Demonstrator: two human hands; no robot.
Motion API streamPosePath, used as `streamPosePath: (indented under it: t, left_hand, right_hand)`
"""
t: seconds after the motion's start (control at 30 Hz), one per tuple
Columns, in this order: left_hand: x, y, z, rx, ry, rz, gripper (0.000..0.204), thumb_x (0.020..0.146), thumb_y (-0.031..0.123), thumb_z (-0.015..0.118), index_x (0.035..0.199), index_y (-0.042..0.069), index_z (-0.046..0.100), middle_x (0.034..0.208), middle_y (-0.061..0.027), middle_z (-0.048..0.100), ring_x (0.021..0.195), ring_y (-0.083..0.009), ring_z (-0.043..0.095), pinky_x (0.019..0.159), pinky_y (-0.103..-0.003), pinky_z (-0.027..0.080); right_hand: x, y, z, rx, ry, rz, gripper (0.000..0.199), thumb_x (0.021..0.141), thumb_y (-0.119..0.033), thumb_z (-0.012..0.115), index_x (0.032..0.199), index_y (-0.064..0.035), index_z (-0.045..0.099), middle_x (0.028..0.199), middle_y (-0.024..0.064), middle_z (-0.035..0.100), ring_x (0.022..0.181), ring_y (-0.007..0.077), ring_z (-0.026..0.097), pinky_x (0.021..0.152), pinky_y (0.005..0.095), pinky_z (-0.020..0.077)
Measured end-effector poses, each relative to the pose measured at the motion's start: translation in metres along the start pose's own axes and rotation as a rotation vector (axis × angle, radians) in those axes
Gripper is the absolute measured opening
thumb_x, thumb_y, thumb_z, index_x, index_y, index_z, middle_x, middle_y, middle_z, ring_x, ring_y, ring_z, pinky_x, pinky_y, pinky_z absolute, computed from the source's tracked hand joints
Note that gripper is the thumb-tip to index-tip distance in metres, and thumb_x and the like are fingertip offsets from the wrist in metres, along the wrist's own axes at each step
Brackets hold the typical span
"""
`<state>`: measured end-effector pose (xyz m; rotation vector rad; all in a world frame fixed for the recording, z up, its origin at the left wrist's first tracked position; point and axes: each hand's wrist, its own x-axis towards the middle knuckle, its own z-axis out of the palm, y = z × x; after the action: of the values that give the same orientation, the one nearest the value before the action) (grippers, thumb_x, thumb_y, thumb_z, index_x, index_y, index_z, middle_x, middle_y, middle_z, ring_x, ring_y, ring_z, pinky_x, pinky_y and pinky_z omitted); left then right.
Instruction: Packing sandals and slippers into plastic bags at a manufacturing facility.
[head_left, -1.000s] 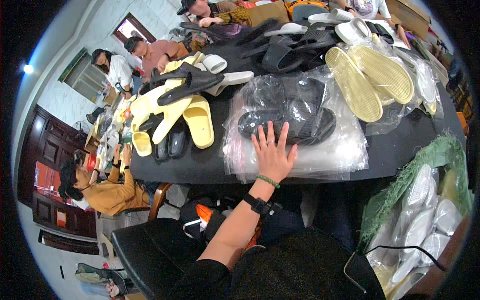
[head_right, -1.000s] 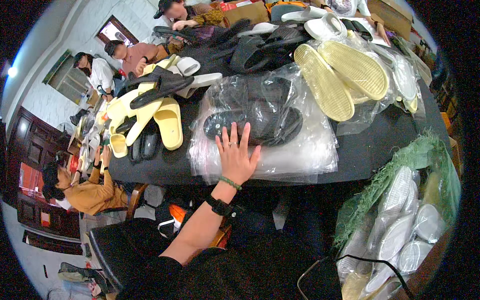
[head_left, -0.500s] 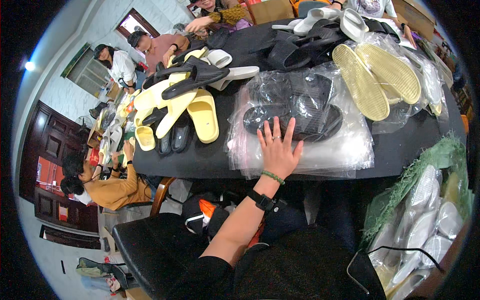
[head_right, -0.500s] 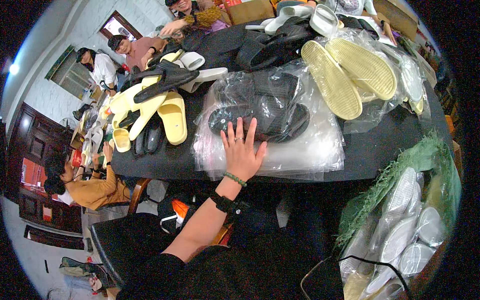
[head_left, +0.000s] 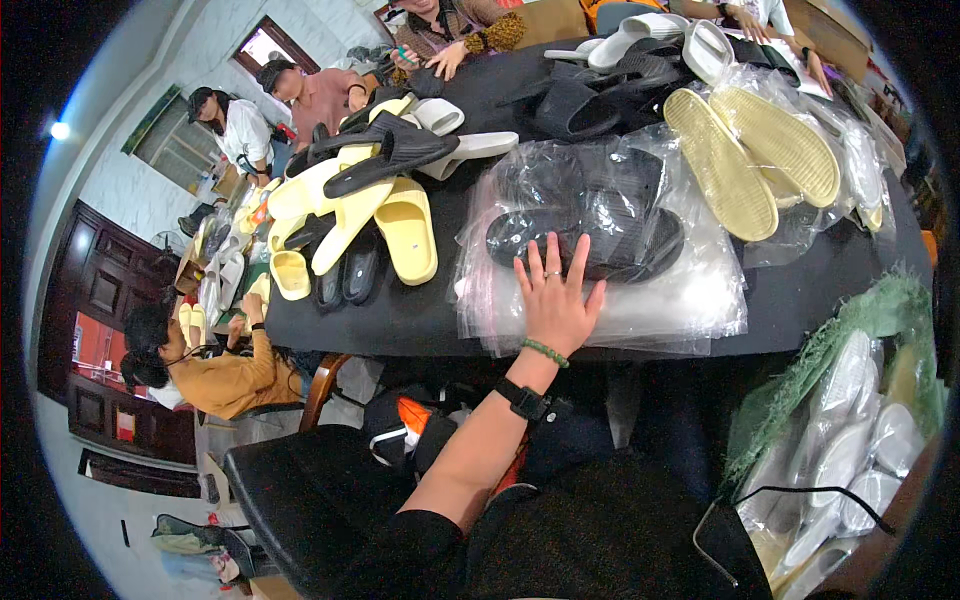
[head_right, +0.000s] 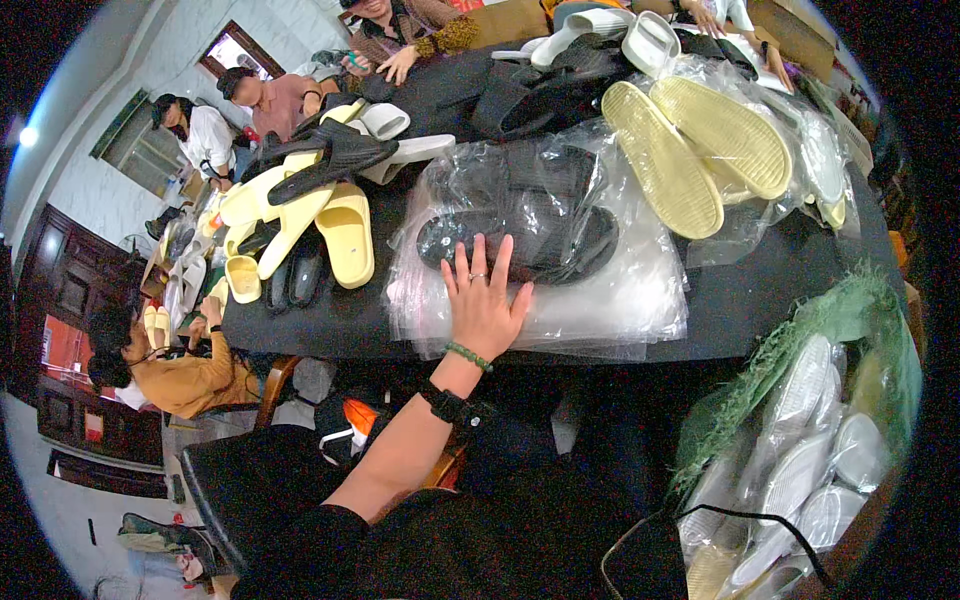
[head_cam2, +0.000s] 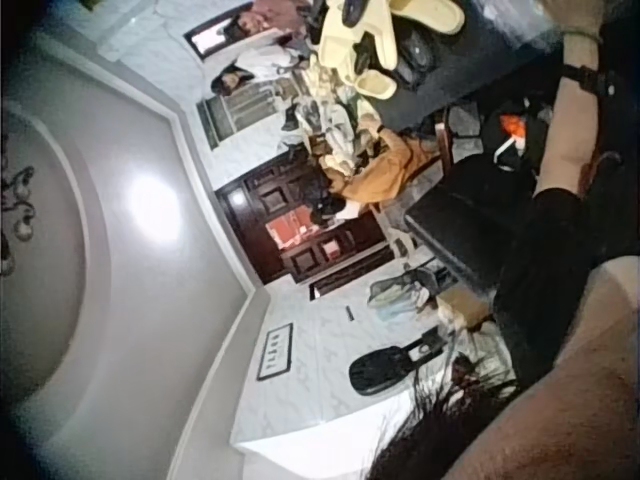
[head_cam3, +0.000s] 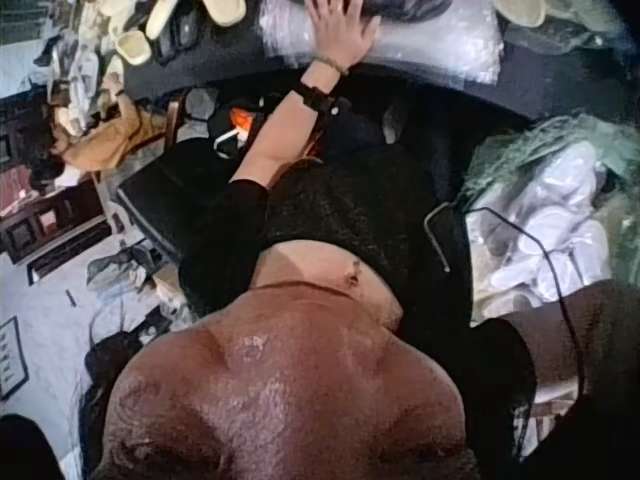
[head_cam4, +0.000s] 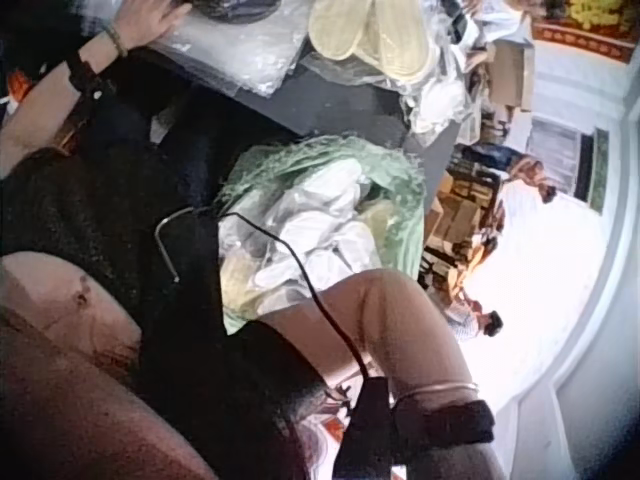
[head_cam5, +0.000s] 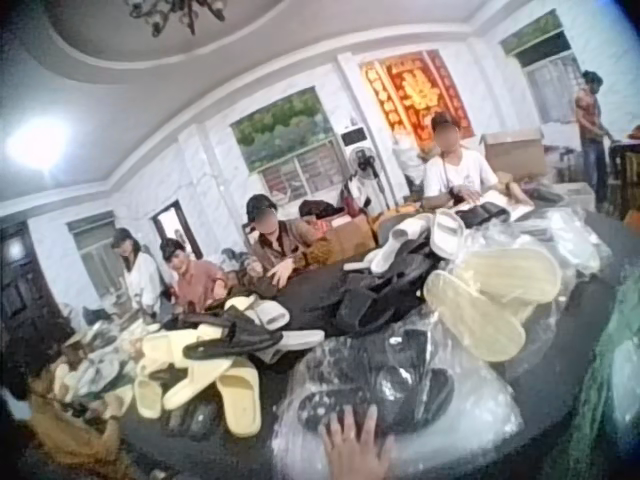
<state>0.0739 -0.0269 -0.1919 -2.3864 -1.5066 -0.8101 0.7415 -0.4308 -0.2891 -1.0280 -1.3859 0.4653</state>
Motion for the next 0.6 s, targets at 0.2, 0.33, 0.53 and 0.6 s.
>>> streamPosePath:
  t: [0.2, 0.33, 0.53, 0.6]
  left_hand:
    - [0.000, 0.002, -0.004, 0.028, 0.017, -0.011, 0.070, 0.090, 0.042, 0.057, 0.150, 0.019, 0.031, 0.148, -0.0250, 0.034, 0.136, -0.0494, 0.027, 0.111, -0.064, 0.014]
    - [0.005, 0.005, -0.001, 0.000, 0.006, -0.023, 0.068, 0.090, 0.043, 0.056, 0.149, 0.019, 0.034, 0.148, -0.0248, 0.034, 0.136, -0.0492, 0.028, 0.111, -0.064, 0.015]
    - [0.006, 0.009, -0.001, -0.070, 0.019, -0.026, 0.067, 0.088, 0.043, 0.057, 0.149, 0.024, 0.035, 0.146, -0.0264, 0.035, 0.134, -0.0508, 0.029, 0.111, -0.063, 0.014]
    - [-0.008, -0.015, -0.009, -0.050, -0.035, -0.086, 0.068, 0.089, 0.045, 0.056, 0.150, 0.024, 0.033, 0.149, -0.0265, 0.032, 0.137, -0.0507, 0.023, 0.112, -0.064, 0.012]
  right_hand:
    - [0.018, -0.037, 0.095, -0.019, -0.004, 0.002, 0.036, 0.100, -0.014, 0.044, 0.133, 0.0002, 0.048, 0.129, 0.0113, 0.055, 0.120, 0.0216, 0.050, 0.105, 0.0324, 0.0354]
    - [0.115, -0.170, 0.289, -0.123, -0.011, -0.015, 0.036, 0.100, -0.014, 0.045, 0.132, 0.0001, 0.048, 0.128, 0.0111, 0.055, 0.120, 0.0213, 0.051, 0.104, 0.0323, 0.0357]
    - [0.338, -0.218, 0.359, -0.338, -0.027, -0.112, 0.036, 0.099, -0.013, 0.045, 0.132, -0.0001, 0.048, 0.127, 0.0109, 0.056, 0.119, 0.0208, 0.051, 0.104, 0.0320, 0.0361]
    - [0.392, -0.219, 0.419, -0.307, -0.079, -0.144, 0.035, 0.099, -0.013, 0.045, 0.132, -0.0002, 0.048, 0.127, 0.0108, 0.056, 0.118, 0.0206, 0.051, 0.104, 0.0320, 0.0362]
